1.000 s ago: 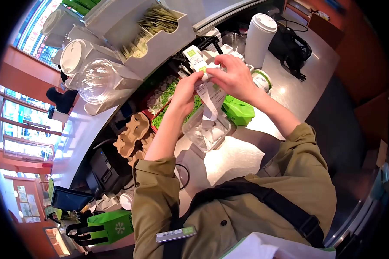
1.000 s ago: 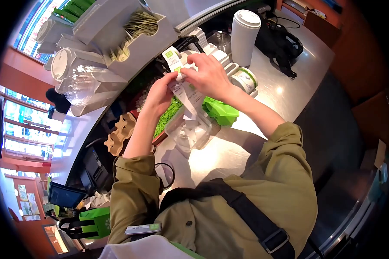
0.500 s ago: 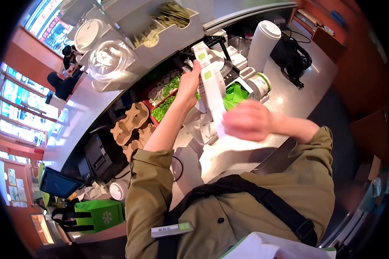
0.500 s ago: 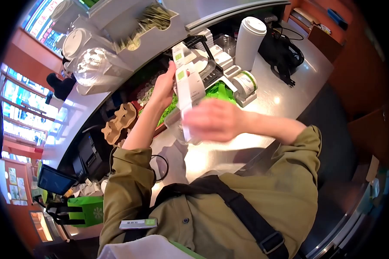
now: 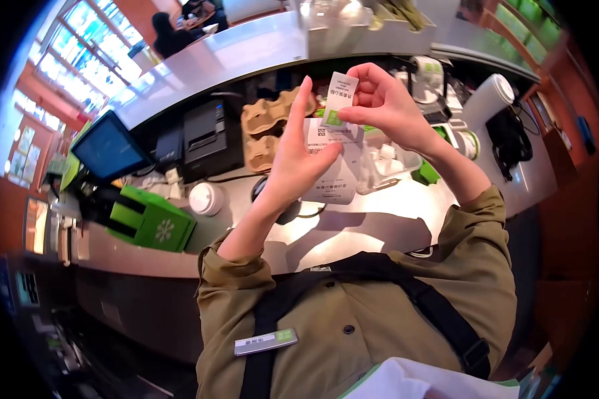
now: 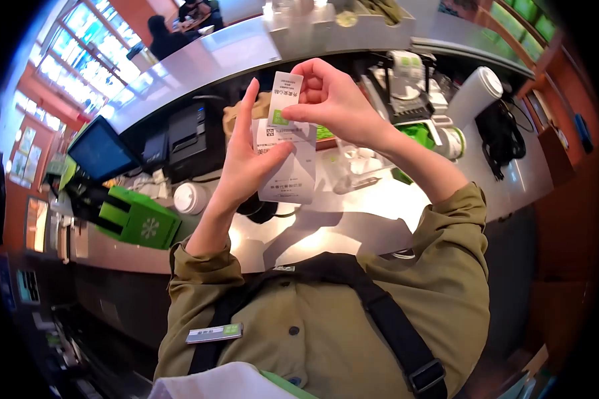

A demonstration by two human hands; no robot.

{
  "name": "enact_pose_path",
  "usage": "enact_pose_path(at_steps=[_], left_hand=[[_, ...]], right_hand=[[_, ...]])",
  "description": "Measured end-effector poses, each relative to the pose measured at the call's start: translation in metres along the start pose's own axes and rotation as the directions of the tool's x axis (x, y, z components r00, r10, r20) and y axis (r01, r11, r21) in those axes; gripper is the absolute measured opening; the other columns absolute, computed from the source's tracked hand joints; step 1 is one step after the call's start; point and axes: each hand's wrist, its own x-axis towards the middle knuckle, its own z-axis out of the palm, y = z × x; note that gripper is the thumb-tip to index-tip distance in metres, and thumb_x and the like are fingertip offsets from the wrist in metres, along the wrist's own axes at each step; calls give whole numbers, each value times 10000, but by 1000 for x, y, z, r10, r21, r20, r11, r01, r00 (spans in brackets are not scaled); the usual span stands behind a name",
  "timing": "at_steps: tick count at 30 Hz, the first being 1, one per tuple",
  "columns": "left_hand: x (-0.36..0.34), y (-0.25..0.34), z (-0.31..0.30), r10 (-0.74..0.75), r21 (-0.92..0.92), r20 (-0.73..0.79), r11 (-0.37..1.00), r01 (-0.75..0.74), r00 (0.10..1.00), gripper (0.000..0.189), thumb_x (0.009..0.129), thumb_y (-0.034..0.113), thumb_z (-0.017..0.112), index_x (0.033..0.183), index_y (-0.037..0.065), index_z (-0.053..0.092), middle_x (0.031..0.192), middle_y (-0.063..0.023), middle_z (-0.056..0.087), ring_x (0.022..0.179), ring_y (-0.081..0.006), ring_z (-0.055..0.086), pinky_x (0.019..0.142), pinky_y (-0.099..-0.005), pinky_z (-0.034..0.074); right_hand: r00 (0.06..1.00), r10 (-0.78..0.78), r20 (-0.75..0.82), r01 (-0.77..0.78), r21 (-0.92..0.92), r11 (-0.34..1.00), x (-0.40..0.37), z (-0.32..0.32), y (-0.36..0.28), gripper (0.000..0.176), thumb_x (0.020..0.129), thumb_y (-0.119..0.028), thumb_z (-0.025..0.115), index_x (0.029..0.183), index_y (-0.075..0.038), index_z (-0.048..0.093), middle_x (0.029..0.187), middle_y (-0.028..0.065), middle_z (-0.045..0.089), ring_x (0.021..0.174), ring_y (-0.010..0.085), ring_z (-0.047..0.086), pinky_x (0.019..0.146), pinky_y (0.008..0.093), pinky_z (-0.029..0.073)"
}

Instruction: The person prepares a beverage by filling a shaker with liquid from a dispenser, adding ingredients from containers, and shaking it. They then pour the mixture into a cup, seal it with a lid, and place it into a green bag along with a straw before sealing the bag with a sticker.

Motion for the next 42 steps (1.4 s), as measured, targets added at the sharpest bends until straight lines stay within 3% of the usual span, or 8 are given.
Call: enact_pose_path(at_steps=[9, 16, 18, 20, 24, 28, 36, 42], left_hand=[[-129, 21, -114, 98, 35, -356, 995, -92, 929, 754, 842, 76, 543, 1390, 68, 26, 1033, -82, 533, 886, -97, 502, 764, -220, 408], [-268, -3, -242, 180, 254, -858, 963, 94, 481, 185, 868, 82, 491, 1023, -16, 519, 853, -49, 620, 710, -88, 568, 640, -170, 434], [-307, 4, -301, 89, 17, -838, 990, -137, 539, 134, 851, 100, 520, 911, -12, 563, 1119, -125, 557, 910, -144, 558, 754, -215, 433], [-309, -13, -363, 9, -135, -723, 979, -155, 691, 124, 819, 113, 555, 855, -4, 573, 1262, -127, 403, 1091, -170, 406, 868, -277, 355], [-299, -49, -427, -11, -232, -320, 970, -67, 947, 98, 793, 113, 581, 758, 22, 585, 1393, -122, 284, 1259, -218, 287, 976, -334, 282], [-314, -33, -403, -34, 30, -298, 999, 45, 954, 97, 773, 106, 615, 732, 20, 595, 1354, -135, 345, 1222, -235, 349, 924, -309, 316], [-292, -41, -335, -46, -112, -641, 993, -35, 766, 143, 806, 121, 595, 829, -20, 591, 1224, -111, 485, 997, -141, 505, 827, -246, 393], [-295, -52, -356, -84, -137, -662, 991, -10, 745, 151, 835, 121, 571, 883, -22, 580, 1098, -79, 552, 924, -114, 522, 793, -243, 414]], right_hand=[[890, -392, 235, 449, -293, 844, 49, 174, 28, 436, 682, -6, 671, 1056, -13, 447, 887, 60, 540, 749, 113, 535, 656, 229, 448], [843, -358, 400, 455, -179, 872, 112, 317, 57, 464, 742, -100, 673, 1137, -11, 448, 838, 77, 574, 670, 153, 573, 605, 269, 461], [836, -168, 522, 335, -244, 910, 125, 342, 102, 364, 808, -231, 604, 1065, -2, 487, 694, 100, 598, 609, 188, 607, 561, 289, 474], [807, 105, 580, 284, -539, 793, 115, 369, 115, 743, 763, -434, 610, 1262, 23, 304, 1038, 258, 528, 889, 353, 579, 735, 388, 473], [909, 0, 416, 300, -656, 692, 107, 406, 149, 1040, 719, -497, 626, 1343, 50, -2, 1296, 324, 254, 1110, 414, 436, 892, 394, 402], [875, -119, 469, 210, -146, 967, 159, 400, 194, 774, 815, -285, 577, 1369, -21, 107, 1310, 250, 325, 1171, 329, 405, 946, 357, 357], [884, -195, 425, 295, -184, 938, 195, 413, 122, 407, 801, -89, 473, 1191, 21, 440, 1133, 105, 541, 1049, 207, 508, 900, 287, 372], [871, -387, 302, 484, -401, 777, 172, 442, 90, 699, 676, -147, 647, 1279, 7, 327, 1220, 164, 467, 1178, 259, 417, 978, 331, 309]])
